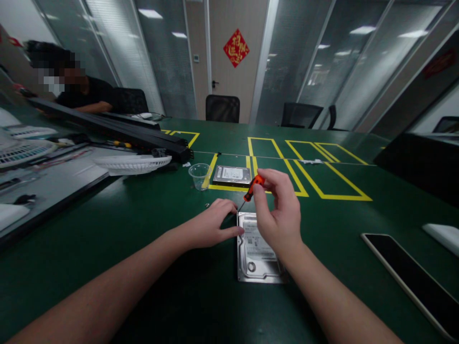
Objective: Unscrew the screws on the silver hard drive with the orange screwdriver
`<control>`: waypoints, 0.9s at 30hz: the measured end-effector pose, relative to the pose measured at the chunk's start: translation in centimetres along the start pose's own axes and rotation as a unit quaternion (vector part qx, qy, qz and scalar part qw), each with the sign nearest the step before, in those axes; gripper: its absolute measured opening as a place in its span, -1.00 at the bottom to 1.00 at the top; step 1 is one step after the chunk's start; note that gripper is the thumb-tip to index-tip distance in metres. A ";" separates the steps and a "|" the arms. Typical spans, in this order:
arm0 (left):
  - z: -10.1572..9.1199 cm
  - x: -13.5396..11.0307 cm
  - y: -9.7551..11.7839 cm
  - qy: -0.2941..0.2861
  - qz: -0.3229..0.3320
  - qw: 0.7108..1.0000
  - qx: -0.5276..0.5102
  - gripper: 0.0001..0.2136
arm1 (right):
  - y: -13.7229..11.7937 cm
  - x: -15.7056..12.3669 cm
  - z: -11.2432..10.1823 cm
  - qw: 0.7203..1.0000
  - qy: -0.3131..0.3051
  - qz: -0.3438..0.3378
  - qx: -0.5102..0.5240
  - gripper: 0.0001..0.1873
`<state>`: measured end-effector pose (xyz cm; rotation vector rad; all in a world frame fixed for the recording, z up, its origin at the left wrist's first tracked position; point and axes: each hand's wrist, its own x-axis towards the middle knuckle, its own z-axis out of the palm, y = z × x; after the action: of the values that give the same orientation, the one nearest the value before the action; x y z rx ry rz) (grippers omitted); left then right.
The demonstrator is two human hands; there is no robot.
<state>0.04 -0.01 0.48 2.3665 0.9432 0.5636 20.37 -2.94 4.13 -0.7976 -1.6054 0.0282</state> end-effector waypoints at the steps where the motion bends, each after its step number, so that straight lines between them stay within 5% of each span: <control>1: 0.0 0.0 0.0 -0.001 -0.002 1.000 -0.001 -0.68 | 0.0 0.1 0.0 1.000 0.003 -0.006 -0.007 -0.69; 15: -0.1 0.1 0.2 -0.004 -0.007 1.000 0.001 -0.69 | 0.8 -0.5 0.4 0.998 0.008 0.036 0.048 -0.68; 27: 0.0 0.0 0.1 0.006 -0.002 1.000 0.006 -0.69 | -0.4 0.2 -0.2 1.000 -0.015 -0.002 -0.003 -0.66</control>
<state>0.07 -0.04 0.54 2.3733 0.9597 0.5728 20.39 -3.22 4.55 -0.8032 -1.6351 0.0321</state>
